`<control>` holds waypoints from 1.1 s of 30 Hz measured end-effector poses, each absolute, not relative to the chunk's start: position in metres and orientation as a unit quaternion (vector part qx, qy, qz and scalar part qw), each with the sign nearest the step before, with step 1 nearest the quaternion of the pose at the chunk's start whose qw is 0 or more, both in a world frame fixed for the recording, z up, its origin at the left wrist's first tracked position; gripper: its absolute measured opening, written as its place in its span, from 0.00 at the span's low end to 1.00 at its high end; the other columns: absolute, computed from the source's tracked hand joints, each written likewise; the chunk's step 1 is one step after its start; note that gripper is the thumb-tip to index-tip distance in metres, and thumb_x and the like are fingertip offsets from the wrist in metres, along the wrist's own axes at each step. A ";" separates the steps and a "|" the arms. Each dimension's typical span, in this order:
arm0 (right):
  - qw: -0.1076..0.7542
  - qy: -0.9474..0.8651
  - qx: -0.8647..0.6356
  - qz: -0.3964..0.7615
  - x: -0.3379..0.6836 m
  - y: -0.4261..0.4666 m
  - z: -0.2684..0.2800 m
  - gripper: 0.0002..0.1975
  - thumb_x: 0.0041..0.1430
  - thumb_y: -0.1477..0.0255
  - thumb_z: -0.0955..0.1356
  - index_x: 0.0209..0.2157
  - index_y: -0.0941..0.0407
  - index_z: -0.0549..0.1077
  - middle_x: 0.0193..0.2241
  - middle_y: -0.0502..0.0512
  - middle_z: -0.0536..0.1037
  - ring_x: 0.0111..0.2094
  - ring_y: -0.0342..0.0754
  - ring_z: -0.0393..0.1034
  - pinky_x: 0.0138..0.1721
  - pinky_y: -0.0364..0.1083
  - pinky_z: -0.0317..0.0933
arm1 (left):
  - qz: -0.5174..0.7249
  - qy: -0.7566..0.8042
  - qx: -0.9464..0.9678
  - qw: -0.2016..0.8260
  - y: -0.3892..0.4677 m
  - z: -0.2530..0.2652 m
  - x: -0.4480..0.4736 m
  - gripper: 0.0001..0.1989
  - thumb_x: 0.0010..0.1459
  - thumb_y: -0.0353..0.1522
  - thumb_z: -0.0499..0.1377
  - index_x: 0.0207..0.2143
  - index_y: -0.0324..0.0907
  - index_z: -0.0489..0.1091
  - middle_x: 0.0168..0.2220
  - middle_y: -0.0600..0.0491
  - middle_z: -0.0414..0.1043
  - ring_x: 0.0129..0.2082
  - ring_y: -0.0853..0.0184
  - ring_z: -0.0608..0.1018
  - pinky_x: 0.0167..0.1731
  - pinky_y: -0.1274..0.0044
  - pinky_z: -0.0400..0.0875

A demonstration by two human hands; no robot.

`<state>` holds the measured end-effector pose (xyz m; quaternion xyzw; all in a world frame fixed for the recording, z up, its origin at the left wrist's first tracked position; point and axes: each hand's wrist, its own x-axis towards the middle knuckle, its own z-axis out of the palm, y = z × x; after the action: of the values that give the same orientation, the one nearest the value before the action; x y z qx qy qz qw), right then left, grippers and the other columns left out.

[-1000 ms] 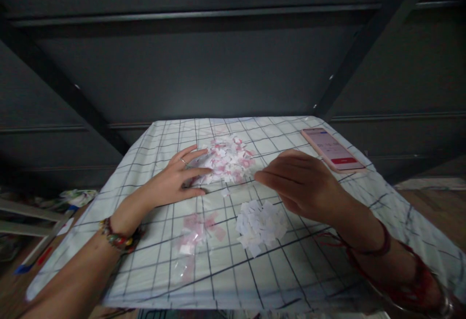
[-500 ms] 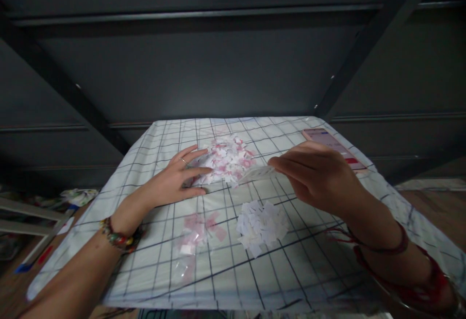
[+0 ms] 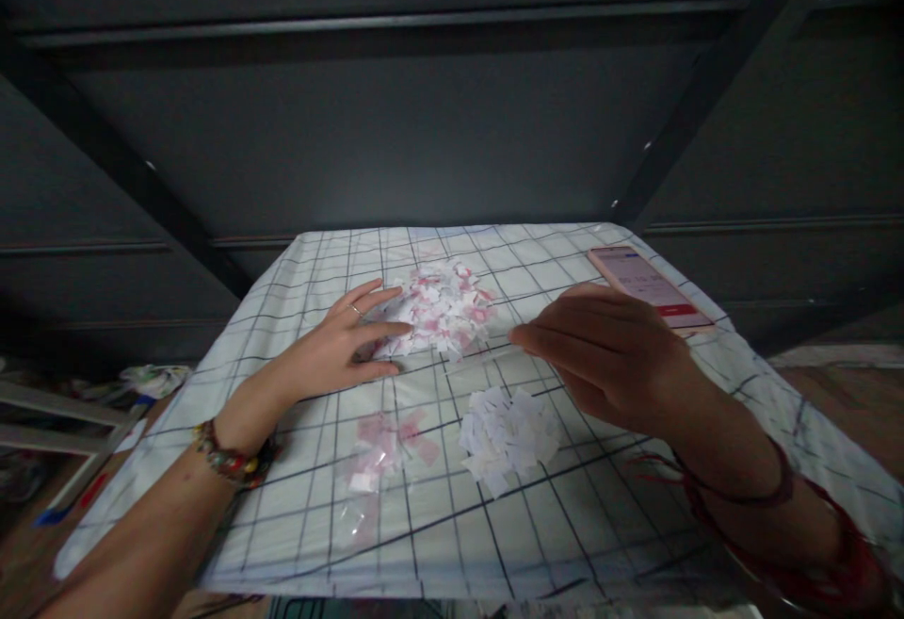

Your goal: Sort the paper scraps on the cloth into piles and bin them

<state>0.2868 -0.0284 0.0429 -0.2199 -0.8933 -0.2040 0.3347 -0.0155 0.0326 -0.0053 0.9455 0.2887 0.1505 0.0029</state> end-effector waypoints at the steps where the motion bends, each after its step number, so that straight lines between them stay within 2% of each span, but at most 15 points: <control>1: 0.331 -0.892 -0.225 -0.211 0.288 -0.028 0.043 0.12 0.53 0.87 0.61 0.37 0.59 0.68 0.26 0.51 0.75 0.29 0.43 0.66 0.34 0.45 0.63 | 0.152 0.288 0.946 0.003 0.033 -0.005 -0.016 0.21 0.58 0.44 0.57 0.50 0.44 0.67 0.62 0.45 0.50 0.62 0.50 0.50 0.59 0.57 0.48; 5: 0.298 -0.909 -0.227 -0.180 0.292 -0.027 0.043 0.12 0.54 0.86 0.61 0.37 0.58 0.68 0.26 0.51 0.75 0.27 0.43 0.65 0.33 0.46 0.63 | 0.152 0.288 0.945 0.003 0.033 -0.006 -0.016 0.21 0.58 0.44 0.57 0.51 0.44 0.67 0.62 0.45 0.49 0.62 0.51 0.49 0.59 0.57 0.49; 9: 0.326 -0.901 -0.219 -0.183 0.296 -0.028 0.046 0.12 0.55 0.86 0.61 0.38 0.57 0.67 0.28 0.51 0.76 0.29 0.43 0.66 0.35 0.46 0.64 | 0.148 0.300 0.942 0.010 0.032 -0.006 -0.016 0.21 0.57 0.43 0.58 0.51 0.46 0.66 0.62 0.48 0.49 0.63 0.51 0.49 0.60 0.58 0.48; 15: 0.301 -0.916 -0.215 -0.155 0.296 -0.029 0.047 0.11 0.56 0.84 0.61 0.37 0.56 0.68 0.26 0.51 0.75 0.26 0.43 0.65 0.31 0.45 0.62 | 0.142 0.296 0.945 0.014 0.032 -0.004 -0.015 0.21 0.57 0.43 0.59 0.50 0.45 0.67 0.62 0.47 0.50 0.63 0.51 0.49 0.60 0.58 0.48; 21: 0.339 -0.907 -0.191 -0.161 0.293 -0.030 0.044 0.13 0.55 0.85 0.62 0.39 0.57 0.67 0.27 0.51 0.75 0.29 0.43 0.66 0.36 0.46 0.64 | 0.139 0.304 0.942 0.012 0.032 -0.004 -0.016 0.21 0.56 0.42 0.59 0.51 0.46 0.66 0.62 0.48 0.49 0.63 0.50 0.49 0.60 0.58 0.48; 26: 0.302 -0.913 -0.221 -0.162 0.299 -0.029 0.048 0.10 0.57 0.83 0.61 0.37 0.56 0.68 0.25 0.51 0.75 0.27 0.43 0.65 0.29 0.45 0.62 | 0.135 0.304 0.943 0.013 0.032 -0.004 -0.016 0.21 0.57 0.43 0.59 0.51 0.46 0.66 0.62 0.48 0.49 0.63 0.51 0.49 0.60 0.58 0.48; 33: 0.343 -0.906 -0.183 -0.166 0.290 -0.030 0.042 0.13 0.55 0.86 0.61 0.39 0.57 0.66 0.29 0.50 0.76 0.30 0.41 0.67 0.38 0.45 0.64 | 0.139 0.299 0.944 0.008 0.033 -0.004 -0.016 0.21 0.57 0.43 0.58 0.50 0.44 0.67 0.62 0.47 0.51 0.62 0.51 0.50 0.60 0.58 0.48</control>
<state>0.2896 -0.0303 0.0422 -0.1832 -0.9060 -0.1664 0.3434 -0.0156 0.0330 -0.0042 0.9442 0.2985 0.1392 0.0084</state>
